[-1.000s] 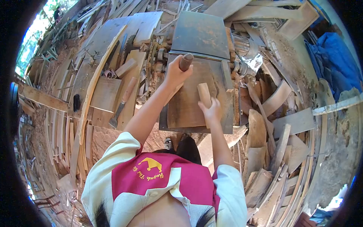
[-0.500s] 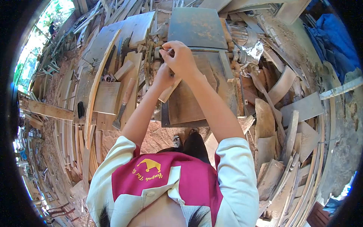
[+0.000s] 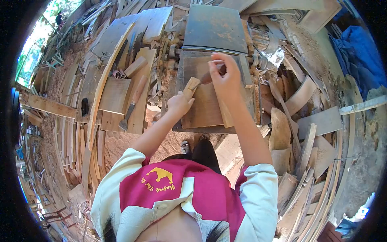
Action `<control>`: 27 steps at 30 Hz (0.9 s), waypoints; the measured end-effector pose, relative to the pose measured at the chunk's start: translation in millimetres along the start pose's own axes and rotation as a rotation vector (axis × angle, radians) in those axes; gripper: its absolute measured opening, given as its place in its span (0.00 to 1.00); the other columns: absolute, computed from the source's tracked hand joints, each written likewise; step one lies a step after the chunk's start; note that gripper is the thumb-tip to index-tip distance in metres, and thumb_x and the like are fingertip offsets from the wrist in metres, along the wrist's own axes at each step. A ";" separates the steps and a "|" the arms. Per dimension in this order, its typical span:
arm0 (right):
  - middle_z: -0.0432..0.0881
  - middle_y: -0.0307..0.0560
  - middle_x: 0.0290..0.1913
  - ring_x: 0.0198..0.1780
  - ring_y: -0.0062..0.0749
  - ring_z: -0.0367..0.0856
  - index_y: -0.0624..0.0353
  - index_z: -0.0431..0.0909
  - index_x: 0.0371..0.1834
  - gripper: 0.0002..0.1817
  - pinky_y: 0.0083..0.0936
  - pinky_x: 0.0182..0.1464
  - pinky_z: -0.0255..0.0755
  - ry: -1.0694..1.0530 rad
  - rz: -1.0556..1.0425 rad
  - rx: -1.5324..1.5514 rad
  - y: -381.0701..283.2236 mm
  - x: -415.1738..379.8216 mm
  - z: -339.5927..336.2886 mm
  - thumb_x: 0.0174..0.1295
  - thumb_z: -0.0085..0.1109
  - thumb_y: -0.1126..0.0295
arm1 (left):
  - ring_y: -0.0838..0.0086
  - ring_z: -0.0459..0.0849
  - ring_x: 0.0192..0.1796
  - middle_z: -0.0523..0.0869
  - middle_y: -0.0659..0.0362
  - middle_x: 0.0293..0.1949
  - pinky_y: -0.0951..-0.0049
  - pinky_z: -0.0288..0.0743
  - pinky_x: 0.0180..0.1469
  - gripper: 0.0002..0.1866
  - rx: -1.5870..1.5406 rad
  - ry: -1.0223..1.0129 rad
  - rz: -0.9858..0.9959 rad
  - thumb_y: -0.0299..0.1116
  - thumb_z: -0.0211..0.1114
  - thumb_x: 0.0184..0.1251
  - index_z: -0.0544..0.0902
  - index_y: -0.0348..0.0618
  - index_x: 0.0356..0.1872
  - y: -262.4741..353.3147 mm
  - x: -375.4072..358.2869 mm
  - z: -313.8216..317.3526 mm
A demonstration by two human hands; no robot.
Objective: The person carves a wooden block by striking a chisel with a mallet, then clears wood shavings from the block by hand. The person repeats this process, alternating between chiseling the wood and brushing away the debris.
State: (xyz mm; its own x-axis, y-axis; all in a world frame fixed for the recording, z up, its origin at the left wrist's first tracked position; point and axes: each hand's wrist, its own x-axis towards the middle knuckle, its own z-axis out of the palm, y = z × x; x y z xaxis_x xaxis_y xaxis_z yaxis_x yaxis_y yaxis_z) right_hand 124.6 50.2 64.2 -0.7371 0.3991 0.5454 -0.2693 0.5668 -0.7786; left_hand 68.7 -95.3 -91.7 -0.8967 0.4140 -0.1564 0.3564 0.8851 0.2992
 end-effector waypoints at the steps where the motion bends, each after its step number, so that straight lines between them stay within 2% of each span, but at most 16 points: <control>1: 0.78 0.40 0.37 0.33 0.21 0.77 0.61 0.73 0.42 0.11 0.18 0.34 0.69 0.055 0.020 0.066 3.1 -0.8 -0.1 0.55 0.57 0.77 | 0.58 0.84 0.35 0.84 0.48 0.29 0.60 0.75 0.43 0.29 0.025 0.031 0.021 0.57 0.58 0.54 0.72 0.35 0.38 4.7 -4.6 0.8; 2: 0.77 0.41 0.38 0.35 0.20 0.77 0.62 0.71 0.44 0.12 0.16 0.36 0.70 0.084 0.031 0.229 8.7 -1.7 2.3 0.56 0.56 0.77 | 0.59 0.83 0.40 0.83 0.48 0.32 0.52 0.69 0.52 0.31 0.046 -0.020 0.004 0.59 0.58 0.53 0.74 0.35 0.39 9.8 -8.2 0.8; 3: 0.77 0.41 0.38 0.35 0.20 0.77 0.62 0.71 0.44 0.12 0.16 0.36 0.70 0.076 0.031 0.230 7.9 -2.5 4.2 0.56 0.56 0.77 | 0.59 0.83 0.40 0.83 0.48 0.32 0.52 0.69 0.52 0.31 0.042 -0.021 -0.002 0.59 0.58 0.53 0.74 0.35 0.39 12.4 -12.4 0.7; 5: 0.78 0.42 0.33 0.34 0.21 0.78 0.62 0.71 0.43 0.12 0.16 0.36 0.71 0.122 0.129 0.346 5.5 -6.6 7.4 0.56 0.56 0.77 | 0.57 0.80 0.47 0.82 0.46 0.38 0.45 0.58 0.59 0.33 0.143 -0.074 0.070 0.60 0.59 0.50 0.76 0.35 0.41 15.8 -18.9 2.6; 6: 0.78 0.42 0.33 0.34 0.21 0.78 0.62 0.71 0.43 0.12 0.16 0.36 0.71 0.113 0.130 0.345 5.5 -7.1 8.2 0.56 0.56 0.77 | 0.53 0.70 0.58 0.77 0.41 0.49 0.44 0.53 0.62 0.36 0.128 -0.077 0.001 0.61 0.60 0.48 0.78 0.33 0.42 17.3 -17.7 7.5; 7: 0.77 0.42 0.30 0.32 0.22 0.78 0.62 0.71 0.41 0.10 0.16 0.35 0.71 0.072 0.232 0.398 6.0 -7.9 9.3 0.56 0.57 0.77 | 0.53 0.70 0.58 0.77 0.41 0.49 0.44 0.53 0.62 0.36 0.122 -0.079 -0.004 0.61 0.60 0.48 0.78 0.33 0.42 15.7 -17.8 11.9; 8: 0.77 0.42 0.27 0.31 0.22 0.78 0.61 0.71 0.39 0.09 0.17 0.33 0.71 0.031 0.337 0.451 7.0 -9.3 10.7 0.56 0.57 0.77 | 0.53 0.66 0.62 0.73 0.40 0.53 0.45 0.53 0.62 0.37 0.124 -0.005 0.016 0.61 0.60 0.48 0.77 0.32 0.43 13.4 -19.2 16.8; 9: 0.77 0.42 0.27 0.31 0.22 0.78 0.61 0.71 0.39 0.09 0.17 0.33 0.71 0.024 0.341 0.449 9.5 -10.1 11.3 0.56 0.57 0.77 | 0.52 0.61 0.65 0.69 0.38 0.57 0.45 0.52 0.63 0.38 0.127 0.068 0.035 0.61 0.60 0.47 0.77 0.31 0.44 12.1 -21.6 17.9; 10: 0.77 0.42 0.26 0.29 0.22 0.77 0.61 0.70 0.36 0.07 0.17 0.31 0.71 0.043 0.341 0.502 13.9 -9.2 11.2 0.55 0.58 0.77 | 0.52 0.61 0.65 0.69 0.38 0.57 0.45 0.52 0.63 0.38 0.124 0.066 0.030 0.61 0.60 0.47 0.77 0.31 0.44 11.2 -21.4 18.0; 12: 0.76 0.43 0.24 0.27 0.23 0.77 0.60 0.70 0.33 0.06 0.17 0.29 0.71 0.056 0.341 0.555 25.8 -6.5 13.2 0.55 0.58 0.78 | 0.54 0.51 0.69 0.62 0.39 0.62 0.48 0.50 0.64 0.38 0.102 0.009 0.039 0.61 0.60 0.48 0.77 0.30 0.45 10.0 -18.3 16.4; 14: 0.75 0.43 0.24 0.26 0.23 0.75 0.60 0.68 0.29 0.07 0.17 0.27 0.69 0.121 0.213 0.629 37.3 -3.7 15.7 0.54 0.58 0.80 | 0.55 0.50 0.70 0.62 0.40 0.62 0.49 0.49 0.65 0.38 0.101 0.010 0.047 0.61 0.60 0.48 0.77 0.30 0.45 9.3 -18.3 14.7; 19: 0.74 0.42 0.23 0.25 0.23 0.75 0.60 0.68 0.28 0.08 0.17 0.28 0.69 0.139 0.201 0.574 30.8 5.5 12.5 0.54 0.57 0.82 | 0.55 0.49 0.70 0.62 0.43 0.63 0.53 0.48 0.66 0.38 0.066 0.017 0.027 0.61 0.60 0.47 0.77 0.31 0.45 6.7 -18.3 18.1; 27: 0.74 0.42 0.23 0.24 0.23 0.74 0.60 0.68 0.27 0.07 0.18 0.28 0.69 0.199 0.191 0.560 33.1 5.7 16.3 0.54 0.56 0.82 | 0.56 0.52 0.69 0.64 0.44 0.62 0.54 0.53 0.65 0.37 0.021 0.097 0.033 0.60 0.62 0.46 0.77 0.31 0.44 5.6 -20.9 24.1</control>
State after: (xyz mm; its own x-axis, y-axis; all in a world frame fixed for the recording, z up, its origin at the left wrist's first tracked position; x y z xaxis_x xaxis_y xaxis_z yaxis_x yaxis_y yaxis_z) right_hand 101.4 59.6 36.4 -0.6893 0.6131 0.3860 -0.4681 0.0297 -0.8832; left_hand 95.8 -93.8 -109.4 -0.9051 0.4216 -0.0550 0.3907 0.8759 0.2832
